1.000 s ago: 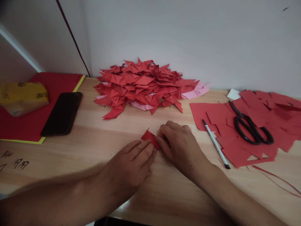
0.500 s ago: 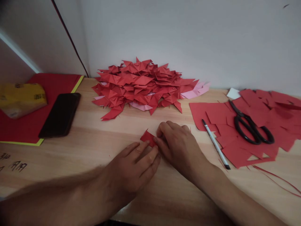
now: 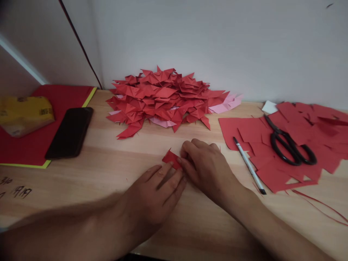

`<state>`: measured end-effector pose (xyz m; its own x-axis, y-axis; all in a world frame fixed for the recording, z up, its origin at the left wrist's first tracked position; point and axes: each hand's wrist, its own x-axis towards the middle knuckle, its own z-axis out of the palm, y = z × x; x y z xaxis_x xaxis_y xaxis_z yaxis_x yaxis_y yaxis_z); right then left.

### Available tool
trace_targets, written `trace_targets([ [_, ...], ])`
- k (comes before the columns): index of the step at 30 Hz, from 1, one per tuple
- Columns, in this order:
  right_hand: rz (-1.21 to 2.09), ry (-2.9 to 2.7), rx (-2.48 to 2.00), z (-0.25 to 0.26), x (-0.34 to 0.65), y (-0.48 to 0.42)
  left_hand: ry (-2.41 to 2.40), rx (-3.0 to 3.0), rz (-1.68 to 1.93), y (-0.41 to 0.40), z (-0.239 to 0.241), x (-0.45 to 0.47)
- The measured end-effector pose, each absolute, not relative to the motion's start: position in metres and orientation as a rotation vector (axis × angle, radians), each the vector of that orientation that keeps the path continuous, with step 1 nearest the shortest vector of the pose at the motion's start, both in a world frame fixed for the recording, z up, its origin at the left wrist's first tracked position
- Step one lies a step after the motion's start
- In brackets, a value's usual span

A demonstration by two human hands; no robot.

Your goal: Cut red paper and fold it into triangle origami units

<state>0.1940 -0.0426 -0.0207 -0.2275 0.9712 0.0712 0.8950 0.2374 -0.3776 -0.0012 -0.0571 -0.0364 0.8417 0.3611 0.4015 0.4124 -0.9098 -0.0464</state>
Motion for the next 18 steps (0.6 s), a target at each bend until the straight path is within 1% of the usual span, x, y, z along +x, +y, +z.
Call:
trace_targets([
  [8, 0.338, -2.219, -1.776, -0.0242, 0.1928, -0.04, -0.59, -2.909, -0.575, -0.0586, -0.0358, -0.003],
  [18, 0.293, -2.222, -1.879, -0.0189, 0.1863, -0.0326, -0.555, -2.875, -0.693, -0.0589, -0.0386, 0.0015],
])
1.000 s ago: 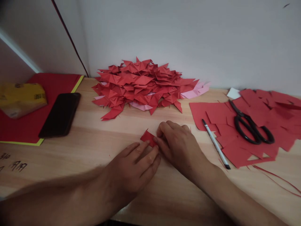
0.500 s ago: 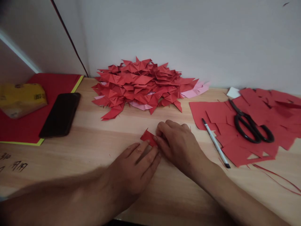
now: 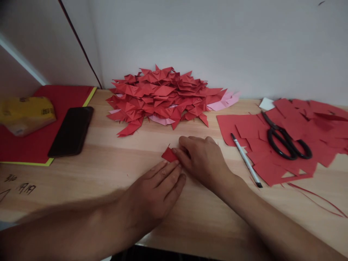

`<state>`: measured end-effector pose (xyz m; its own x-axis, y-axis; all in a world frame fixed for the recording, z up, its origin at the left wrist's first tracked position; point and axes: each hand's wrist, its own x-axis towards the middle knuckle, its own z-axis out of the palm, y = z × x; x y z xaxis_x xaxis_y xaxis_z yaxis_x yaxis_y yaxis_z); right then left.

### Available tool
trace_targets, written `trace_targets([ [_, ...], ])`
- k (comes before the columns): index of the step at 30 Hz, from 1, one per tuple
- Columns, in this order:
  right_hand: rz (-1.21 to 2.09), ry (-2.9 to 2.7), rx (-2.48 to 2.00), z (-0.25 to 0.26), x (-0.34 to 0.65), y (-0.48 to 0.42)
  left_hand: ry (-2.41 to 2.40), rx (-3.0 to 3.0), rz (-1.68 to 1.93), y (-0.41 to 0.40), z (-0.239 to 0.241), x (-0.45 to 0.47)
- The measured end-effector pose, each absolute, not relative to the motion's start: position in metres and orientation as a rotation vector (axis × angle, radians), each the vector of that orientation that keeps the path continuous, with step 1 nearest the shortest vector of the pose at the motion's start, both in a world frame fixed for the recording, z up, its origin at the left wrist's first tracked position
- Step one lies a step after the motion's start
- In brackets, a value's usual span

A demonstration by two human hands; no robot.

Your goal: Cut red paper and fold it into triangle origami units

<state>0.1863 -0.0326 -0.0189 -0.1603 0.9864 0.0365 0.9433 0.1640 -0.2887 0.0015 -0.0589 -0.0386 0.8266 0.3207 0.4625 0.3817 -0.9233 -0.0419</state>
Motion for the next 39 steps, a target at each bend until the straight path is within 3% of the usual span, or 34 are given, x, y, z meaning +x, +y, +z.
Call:
trace_targets([
  [6, 0.257, -2.201, -1.922, -0.019, 0.186, -0.03, -0.528, -2.844, -0.689, -0.059, -0.038, 0.004],
  [14, 0.566, -2.074, -1.699, -0.008, 0.208, -0.04, -0.578, -2.854, -0.616, -0.061, -0.038, 0.005],
  [21, -0.072, -2.474, -1.529, 0.005, 0.206, -0.076, -0.574, -2.795, -0.594, -0.064, -0.039, 0.006],
  [26, -0.27, -2.55, -1.543, -0.002, 0.195, -0.09, -0.565, -2.781, -0.572, -0.064, -0.038, 0.005],
  [39, -0.023, -2.287, -1.59, -0.039, 0.212, -0.103, -0.547, -2.762, -0.621, -0.064, -0.042, 0.006],
])
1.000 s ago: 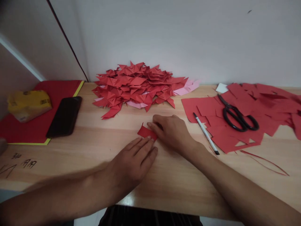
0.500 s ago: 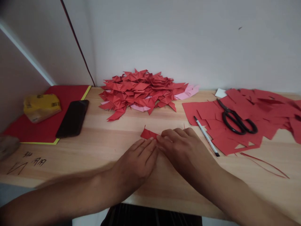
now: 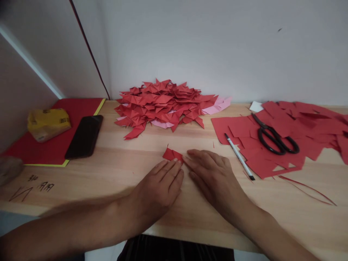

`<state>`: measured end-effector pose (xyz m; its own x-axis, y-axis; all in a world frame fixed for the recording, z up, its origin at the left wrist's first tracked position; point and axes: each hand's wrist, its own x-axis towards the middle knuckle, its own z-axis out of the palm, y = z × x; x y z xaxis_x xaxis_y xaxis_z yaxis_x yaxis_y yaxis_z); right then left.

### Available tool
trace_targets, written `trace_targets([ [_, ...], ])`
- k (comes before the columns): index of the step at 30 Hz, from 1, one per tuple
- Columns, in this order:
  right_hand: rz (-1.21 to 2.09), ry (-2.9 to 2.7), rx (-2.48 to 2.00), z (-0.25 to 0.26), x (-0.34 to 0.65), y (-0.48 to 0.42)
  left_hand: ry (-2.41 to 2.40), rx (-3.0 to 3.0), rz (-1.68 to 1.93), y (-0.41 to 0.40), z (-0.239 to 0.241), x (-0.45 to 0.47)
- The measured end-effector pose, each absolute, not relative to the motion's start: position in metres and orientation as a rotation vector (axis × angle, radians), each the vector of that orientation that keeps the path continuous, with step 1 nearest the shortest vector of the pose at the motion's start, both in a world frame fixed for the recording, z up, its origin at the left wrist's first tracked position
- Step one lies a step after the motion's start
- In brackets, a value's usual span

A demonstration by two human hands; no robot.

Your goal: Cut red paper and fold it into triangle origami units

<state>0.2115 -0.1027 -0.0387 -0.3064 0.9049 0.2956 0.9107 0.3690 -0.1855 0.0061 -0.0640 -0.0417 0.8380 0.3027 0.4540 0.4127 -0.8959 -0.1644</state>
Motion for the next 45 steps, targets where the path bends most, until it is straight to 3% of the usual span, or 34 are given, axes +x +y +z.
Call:
trace_targets([
  [34, -0.261, -2.299, -1.504, -0.034, 0.203, -0.102, -0.512, -2.825, -0.596, -0.041, -0.034, 0.0],
  [45, -0.248, -2.302, -1.53, -0.035, 0.203, -0.102, -0.708, -2.952, -0.616, -0.045, -0.029, 0.003],
])
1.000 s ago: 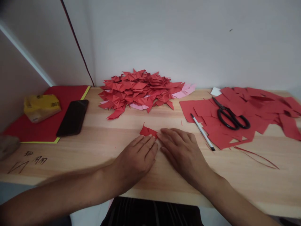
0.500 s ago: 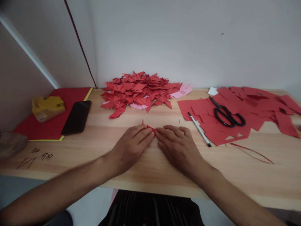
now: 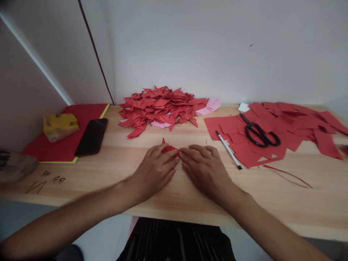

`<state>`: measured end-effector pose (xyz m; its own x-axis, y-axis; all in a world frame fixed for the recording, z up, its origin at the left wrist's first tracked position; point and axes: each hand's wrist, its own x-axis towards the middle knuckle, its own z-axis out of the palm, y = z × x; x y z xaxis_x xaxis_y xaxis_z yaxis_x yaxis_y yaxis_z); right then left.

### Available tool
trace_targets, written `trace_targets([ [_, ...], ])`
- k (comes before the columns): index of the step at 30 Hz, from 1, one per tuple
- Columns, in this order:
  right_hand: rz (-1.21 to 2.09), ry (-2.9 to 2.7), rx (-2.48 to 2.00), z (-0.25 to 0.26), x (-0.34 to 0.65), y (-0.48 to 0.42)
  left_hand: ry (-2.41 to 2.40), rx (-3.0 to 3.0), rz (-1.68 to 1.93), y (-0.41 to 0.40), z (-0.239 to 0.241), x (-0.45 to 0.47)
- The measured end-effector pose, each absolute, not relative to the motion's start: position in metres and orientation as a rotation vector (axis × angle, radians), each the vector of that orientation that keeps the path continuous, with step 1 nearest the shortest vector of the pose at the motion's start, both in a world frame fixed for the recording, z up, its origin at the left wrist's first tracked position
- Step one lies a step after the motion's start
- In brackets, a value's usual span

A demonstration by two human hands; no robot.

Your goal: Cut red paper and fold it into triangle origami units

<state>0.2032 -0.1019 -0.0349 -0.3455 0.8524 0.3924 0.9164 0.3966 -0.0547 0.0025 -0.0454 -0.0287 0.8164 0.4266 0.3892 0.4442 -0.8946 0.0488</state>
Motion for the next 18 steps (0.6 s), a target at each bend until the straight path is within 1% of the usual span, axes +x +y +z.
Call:
trace_targets([
  [11, -0.227, -2.302, -1.402, -0.0398, 0.2005, -0.1041, -0.802, -2.962, -0.58, -0.0486, -0.0318, 0.0008],
  [15, -0.121, -2.274, -1.428, -0.0401, 0.2008, -0.1029, -0.821, -2.957, -0.535, -0.0484, -0.0299, 0.0002],
  [18, 0.023, -2.242, -1.448, -0.0382, 0.2018, -0.1018, -0.82, -3.006, -0.432, -0.0465, -0.0224, -0.0021],
])
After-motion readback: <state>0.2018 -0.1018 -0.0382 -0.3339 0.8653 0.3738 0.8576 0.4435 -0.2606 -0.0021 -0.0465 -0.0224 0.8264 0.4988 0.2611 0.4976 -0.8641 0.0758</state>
